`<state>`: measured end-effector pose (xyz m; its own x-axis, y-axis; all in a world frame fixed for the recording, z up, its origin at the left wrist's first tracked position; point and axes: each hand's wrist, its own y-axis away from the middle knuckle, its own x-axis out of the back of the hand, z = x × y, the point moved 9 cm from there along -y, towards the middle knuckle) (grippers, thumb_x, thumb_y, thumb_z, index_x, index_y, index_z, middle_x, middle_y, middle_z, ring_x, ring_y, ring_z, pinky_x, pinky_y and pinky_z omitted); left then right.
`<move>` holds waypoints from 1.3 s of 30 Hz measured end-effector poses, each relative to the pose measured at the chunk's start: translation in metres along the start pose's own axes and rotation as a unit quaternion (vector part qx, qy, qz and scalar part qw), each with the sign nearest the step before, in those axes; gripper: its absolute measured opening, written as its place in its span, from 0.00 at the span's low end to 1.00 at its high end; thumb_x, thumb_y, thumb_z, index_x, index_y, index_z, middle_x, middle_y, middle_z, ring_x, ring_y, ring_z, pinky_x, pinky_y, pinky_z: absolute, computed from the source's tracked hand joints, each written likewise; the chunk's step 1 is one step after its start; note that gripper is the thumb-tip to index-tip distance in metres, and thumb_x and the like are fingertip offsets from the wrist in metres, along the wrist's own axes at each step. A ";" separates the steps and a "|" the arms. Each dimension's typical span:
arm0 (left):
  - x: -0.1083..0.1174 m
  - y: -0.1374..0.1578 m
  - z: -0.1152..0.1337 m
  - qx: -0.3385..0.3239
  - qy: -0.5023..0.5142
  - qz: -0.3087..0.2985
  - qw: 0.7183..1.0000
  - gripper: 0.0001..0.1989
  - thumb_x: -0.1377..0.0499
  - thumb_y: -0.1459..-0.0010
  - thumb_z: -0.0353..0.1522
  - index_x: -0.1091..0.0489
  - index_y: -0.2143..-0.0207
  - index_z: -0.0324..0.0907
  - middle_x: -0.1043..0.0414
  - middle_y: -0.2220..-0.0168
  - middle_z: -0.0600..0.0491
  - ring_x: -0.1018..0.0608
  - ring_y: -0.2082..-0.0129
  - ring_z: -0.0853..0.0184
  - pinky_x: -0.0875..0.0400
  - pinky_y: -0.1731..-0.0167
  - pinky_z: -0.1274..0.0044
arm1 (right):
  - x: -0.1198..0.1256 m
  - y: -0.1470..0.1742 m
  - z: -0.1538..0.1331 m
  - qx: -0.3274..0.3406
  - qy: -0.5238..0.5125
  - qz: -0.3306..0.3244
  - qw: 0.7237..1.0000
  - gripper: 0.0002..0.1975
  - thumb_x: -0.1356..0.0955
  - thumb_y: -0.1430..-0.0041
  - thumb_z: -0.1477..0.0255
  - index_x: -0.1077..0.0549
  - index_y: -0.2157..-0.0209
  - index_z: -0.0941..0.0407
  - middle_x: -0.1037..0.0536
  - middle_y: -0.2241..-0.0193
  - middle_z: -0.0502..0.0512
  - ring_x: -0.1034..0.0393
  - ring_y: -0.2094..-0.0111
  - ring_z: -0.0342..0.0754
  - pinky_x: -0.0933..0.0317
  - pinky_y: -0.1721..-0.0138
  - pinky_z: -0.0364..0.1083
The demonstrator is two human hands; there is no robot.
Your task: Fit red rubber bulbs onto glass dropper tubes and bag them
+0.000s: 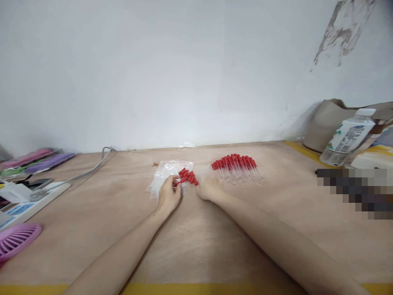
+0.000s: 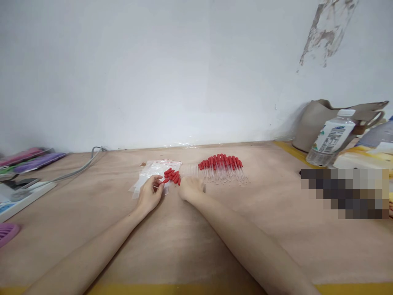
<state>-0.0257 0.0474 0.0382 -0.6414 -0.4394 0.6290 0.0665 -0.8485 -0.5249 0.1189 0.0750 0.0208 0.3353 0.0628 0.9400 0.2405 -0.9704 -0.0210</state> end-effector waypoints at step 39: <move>-0.022 0.037 0.072 -0.240 -0.007 -0.205 0.949 0.09 0.44 0.46 0.33 0.27 0.62 0.45 0.36 0.53 0.48 0.35 0.52 0.59 0.38 0.53 0.65 | 0.034 0.064 0.067 0.183 -0.103 0.084 0.974 0.11 0.33 0.50 0.65 0.34 0.69 0.57 0.31 0.68 0.54 0.38 0.66 0.45 0.44 0.66 0.44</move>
<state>0.0459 0.0043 0.0457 -0.5273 -0.1088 0.8427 -0.5445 -0.7181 -0.4334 0.2072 0.0306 0.0287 0.5641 -0.0076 0.8257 0.4621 -0.8258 -0.3233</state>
